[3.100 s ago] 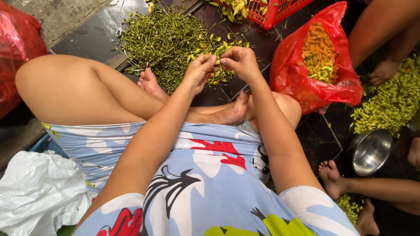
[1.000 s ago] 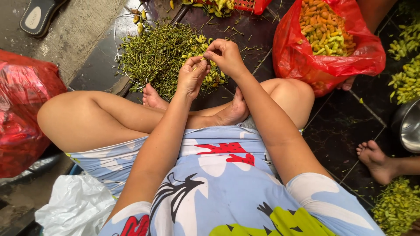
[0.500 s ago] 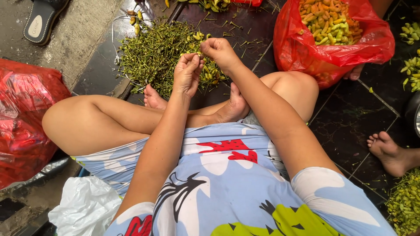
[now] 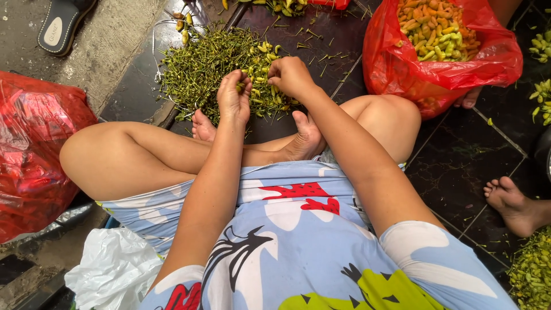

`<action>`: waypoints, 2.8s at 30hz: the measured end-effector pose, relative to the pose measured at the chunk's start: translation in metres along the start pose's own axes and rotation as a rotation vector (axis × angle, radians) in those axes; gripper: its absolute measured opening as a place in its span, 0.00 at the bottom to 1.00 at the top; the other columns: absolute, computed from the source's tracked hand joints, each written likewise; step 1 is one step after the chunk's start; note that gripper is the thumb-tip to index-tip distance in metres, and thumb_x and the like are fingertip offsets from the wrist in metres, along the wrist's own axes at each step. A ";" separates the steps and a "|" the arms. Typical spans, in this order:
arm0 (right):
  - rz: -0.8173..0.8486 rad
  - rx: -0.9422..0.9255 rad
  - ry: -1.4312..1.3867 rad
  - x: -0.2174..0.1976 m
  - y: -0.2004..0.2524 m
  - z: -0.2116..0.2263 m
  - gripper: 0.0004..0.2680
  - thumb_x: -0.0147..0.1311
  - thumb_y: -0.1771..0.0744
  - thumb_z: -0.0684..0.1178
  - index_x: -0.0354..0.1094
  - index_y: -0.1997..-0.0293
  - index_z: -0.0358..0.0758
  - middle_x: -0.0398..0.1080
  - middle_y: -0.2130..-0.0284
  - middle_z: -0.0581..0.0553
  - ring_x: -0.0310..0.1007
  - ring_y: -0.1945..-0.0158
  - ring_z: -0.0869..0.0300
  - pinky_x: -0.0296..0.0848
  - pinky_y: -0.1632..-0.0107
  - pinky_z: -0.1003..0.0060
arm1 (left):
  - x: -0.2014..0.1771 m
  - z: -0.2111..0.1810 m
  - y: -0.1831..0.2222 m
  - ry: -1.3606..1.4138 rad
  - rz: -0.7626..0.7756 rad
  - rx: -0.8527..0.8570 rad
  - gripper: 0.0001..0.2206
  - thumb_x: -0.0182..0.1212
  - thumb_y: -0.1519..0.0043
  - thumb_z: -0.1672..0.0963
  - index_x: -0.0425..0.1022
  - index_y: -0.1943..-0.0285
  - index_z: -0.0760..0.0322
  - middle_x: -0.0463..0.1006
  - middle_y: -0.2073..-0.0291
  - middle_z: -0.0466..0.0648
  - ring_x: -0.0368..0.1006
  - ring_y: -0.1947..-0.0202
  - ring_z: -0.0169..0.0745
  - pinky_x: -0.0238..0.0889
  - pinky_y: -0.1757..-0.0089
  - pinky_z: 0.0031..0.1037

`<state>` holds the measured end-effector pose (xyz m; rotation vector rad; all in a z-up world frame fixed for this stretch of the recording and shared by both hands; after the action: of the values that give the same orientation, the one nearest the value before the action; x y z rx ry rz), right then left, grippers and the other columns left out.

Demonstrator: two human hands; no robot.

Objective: Plucking small green buds from stems and sorting them into a plastic bag by hand.

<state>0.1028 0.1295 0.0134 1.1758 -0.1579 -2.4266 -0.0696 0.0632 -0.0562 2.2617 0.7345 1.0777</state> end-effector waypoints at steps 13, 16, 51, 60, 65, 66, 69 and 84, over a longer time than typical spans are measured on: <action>-0.083 -0.219 -0.828 -0.026 0.009 0.020 0.06 0.67 0.35 0.41 0.72 0.64 0.41 0.74 0.70 0.52 0.72 0.67 0.70 0.74 0.62 0.75 | 0.049 0.003 0.036 -0.204 0.513 0.024 0.03 0.66 0.36 0.59 0.75 0.58 0.62 0.76 0.71 0.47 0.71 0.72 0.31 0.65 0.69 0.17; 0.142 -0.033 -1.163 -0.015 0.001 0.007 0.05 0.65 0.33 0.45 0.70 0.62 0.46 0.67 0.77 0.58 0.63 0.75 0.74 0.57 0.75 0.78 | 0.051 0.001 0.036 -0.218 0.547 0.010 0.04 0.67 0.36 0.60 0.76 0.57 0.63 0.77 0.70 0.48 0.71 0.72 0.30 0.68 0.67 0.17; 0.341 -0.302 -0.451 -0.033 0.024 0.026 0.07 0.61 0.30 0.50 0.78 0.68 0.47 0.75 0.79 0.52 0.72 0.71 0.67 0.70 0.61 0.70 | 0.034 0.048 0.008 -0.224 0.503 -0.144 0.11 0.68 0.37 0.53 0.78 0.55 0.65 0.83 0.69 0.50 0.81 0.71 0.31 0.77 0.67 0.14; 0.456 -0.274 -0.367 -0.034 0.005 0.021 0.05 0.60 0.32 0.48 0.77 0.56 0.41 0.76 0.66 0.54 0.71 0.61 0.69 0.71 0.54 0.70 | 0.039 0.008 0.009 -0.113 0.508 -0.061 0.04 0.67 0.37 0.59 0.75 0.59 0.63 0.75 0.64 0.44 0.71 0.71 0.30 0.70 0.67 0.17; -0.004 -0.122 0.190 -0.041 -0.025 0.002 0.10 0.62 0.35 0.44 0.78 0.50 0.51 0.75 0.56 0.45 0.74 0.53 0.48 0.72 0.56 0.49 | 0.047 -0.019 0.016 0.149 0.427 -0.047 0.05 0.59 0.33 0.57 0.70 0.58 0.63 0.80 0.54 0.60 0.80 0.56 0.50 0.77 0.56 0.30; 0.007 -0.185 0.151 -0.033 -0.030 0.005 0.08 0.63 0.36 0.44 0.80 0.53 0.48 0.79 0.59 0.46 0.78 0.58 0.53 0.73 0.55 0.56 | 0.047 -0.025 0.016 0.202 0.411 -0.029 0.08 0.57 0.32 0.55 0.70 0.61 0.63 0.81 0.54 0.59 0.81 0.57 0.49 0.78 0.57 0.32; 0.188 -0.185 0.274 -0.013 -0.023 0.027 0.12 0.67 0.37 0.46 0.78 0.49 0.54 0.69 0.58 0.49 0.73 0.60 0.51 0.69 0.60 0.51 | 0.026 -0.014 -0.008 0.214 0.313 0.027 0.06 0.60 0.33 0.58 0.73 0.49 0.63 0.81 0.54 0.57 0.80 0.57 0.48 0.77 0.56 0.34; -0.204 -0.409 -0.210 -0.055 0.043 0.067 0.06 0.61 0.37 0.33 0.76 0.64 0.39 0.74 0.69 0.48 0.73 0.68 0.64 0.72 0.64 0.72 | 0.046 0.008 0.023 -0.321 0.295 -0.010 0.08 0.70 0.40 0.60 0.81 0.53 0.63 0.83 0.64 0.47 0.78 0.68 0.31 0.74 0.65 0.18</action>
<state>0.0957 0.1084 0.1076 0.7875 0.3970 -2.5866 -0.0334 0.0753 -0.0214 2.5057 0.2703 0.8071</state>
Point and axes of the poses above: each hand's wrist, its own y-axis away from the middle knuckle, its own x-axis out of the palm, z = x × y, the point moved 7 cm from there along -y, towards the middle knuckle
